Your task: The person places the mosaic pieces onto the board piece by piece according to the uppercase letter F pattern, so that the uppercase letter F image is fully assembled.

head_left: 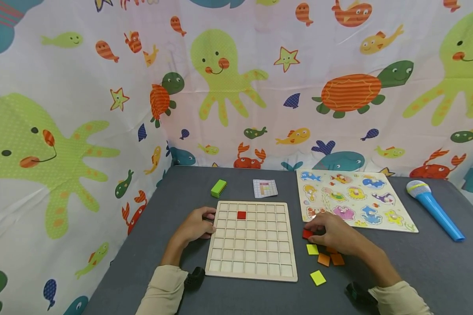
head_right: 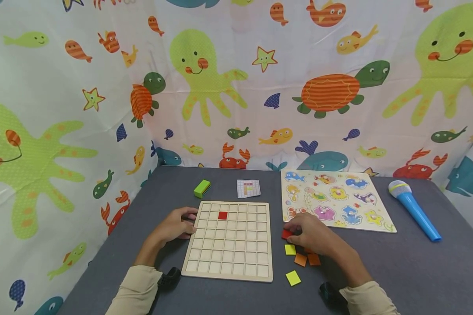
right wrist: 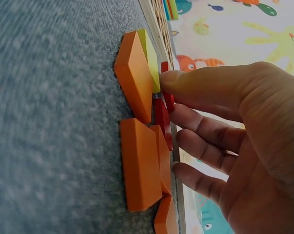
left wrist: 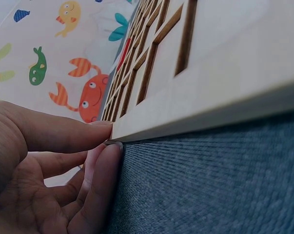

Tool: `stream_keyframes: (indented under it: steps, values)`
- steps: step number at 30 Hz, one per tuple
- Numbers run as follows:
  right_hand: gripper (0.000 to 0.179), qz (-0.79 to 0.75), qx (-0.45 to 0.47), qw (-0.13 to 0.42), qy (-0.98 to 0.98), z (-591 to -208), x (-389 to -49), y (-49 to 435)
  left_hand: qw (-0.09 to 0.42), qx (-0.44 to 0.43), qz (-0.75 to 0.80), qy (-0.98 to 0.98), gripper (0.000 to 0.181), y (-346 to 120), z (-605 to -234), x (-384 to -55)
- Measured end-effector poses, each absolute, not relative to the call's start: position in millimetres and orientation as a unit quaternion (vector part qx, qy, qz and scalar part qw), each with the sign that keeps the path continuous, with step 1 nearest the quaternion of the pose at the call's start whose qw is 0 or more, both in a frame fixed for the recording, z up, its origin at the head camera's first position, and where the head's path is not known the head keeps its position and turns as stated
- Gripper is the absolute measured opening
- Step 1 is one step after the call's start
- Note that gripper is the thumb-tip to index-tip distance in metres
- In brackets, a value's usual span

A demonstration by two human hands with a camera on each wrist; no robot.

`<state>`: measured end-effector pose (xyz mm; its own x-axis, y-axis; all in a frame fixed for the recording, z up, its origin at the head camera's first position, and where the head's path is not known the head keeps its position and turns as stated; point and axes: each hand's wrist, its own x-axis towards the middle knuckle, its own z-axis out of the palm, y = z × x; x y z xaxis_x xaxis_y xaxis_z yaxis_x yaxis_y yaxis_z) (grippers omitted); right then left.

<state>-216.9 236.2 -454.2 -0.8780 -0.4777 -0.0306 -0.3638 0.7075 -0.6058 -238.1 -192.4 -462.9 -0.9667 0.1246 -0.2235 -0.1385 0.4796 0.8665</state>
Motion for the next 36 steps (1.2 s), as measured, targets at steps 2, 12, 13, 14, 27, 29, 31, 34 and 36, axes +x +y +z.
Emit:
stream_keyframes:
  steps: [2,12,13,14,27,29,31,34,36]
  values:
    - [0.032,-0.307,-0.229,0.090,0.919,-454.4,-216.9,235.4,0.129,-0.004,0.510,0.850,0.062,-192.1,-462.4,-237.6]
    - [0.026,-0.300,-0.231,0.067,0.923,-452.7,-216.8,229.9,0.130,-0.005,0.511,0.850,0.062,-191.9,-462.5,-238.9]
    - [0.026,-0.299,-0.231,0.065,0.924,-452.9,-216.8,229.3,0.130,-0.005,0.510,0.850,0.062,-191.7,-462.5,-239.0]
    - [0.026,-0.297,-0.231,0.063,0.924,-453.0,-216.9,228.8,0.131,-0.005,0.510,0.850,0.062,-191.5,-462.5,-239.2]
    - [0.025,-0.297,-0.231,0.063,0.925,-452.0,-224.0,216.3,0.131,-0.004,0.510,0.850,0.063,-191.5,-463.6,-240.3]
    - [0.026,-0.300,-0.231,0.067,0.923,-451.8,-226.5,212.6,0.129,-0.005,0.511,0.850,0.062,-191.5,-464.5,-240.9]
    - [0.027,-0.305,-0.235,0.070,0.920,-451.9,-228.8,208.9,0.127,-0.007,0.512,0.850,0.062,-191.7,-465.5,-241.2]
    - [0.030,-0.309,-0.240,0.067,0.918,-452.4,-231.5,202.5,0.127,-0.012,0.515,0.848,0.062,-192.4,-466.3,-241.2]
    - [0.031,-0.310,-0.243,0.063,0.917,-452.8,-233.1,198.0,0.125,-0.010,0.514,0.849,0.062,-193.0,-466.2,-240.9]
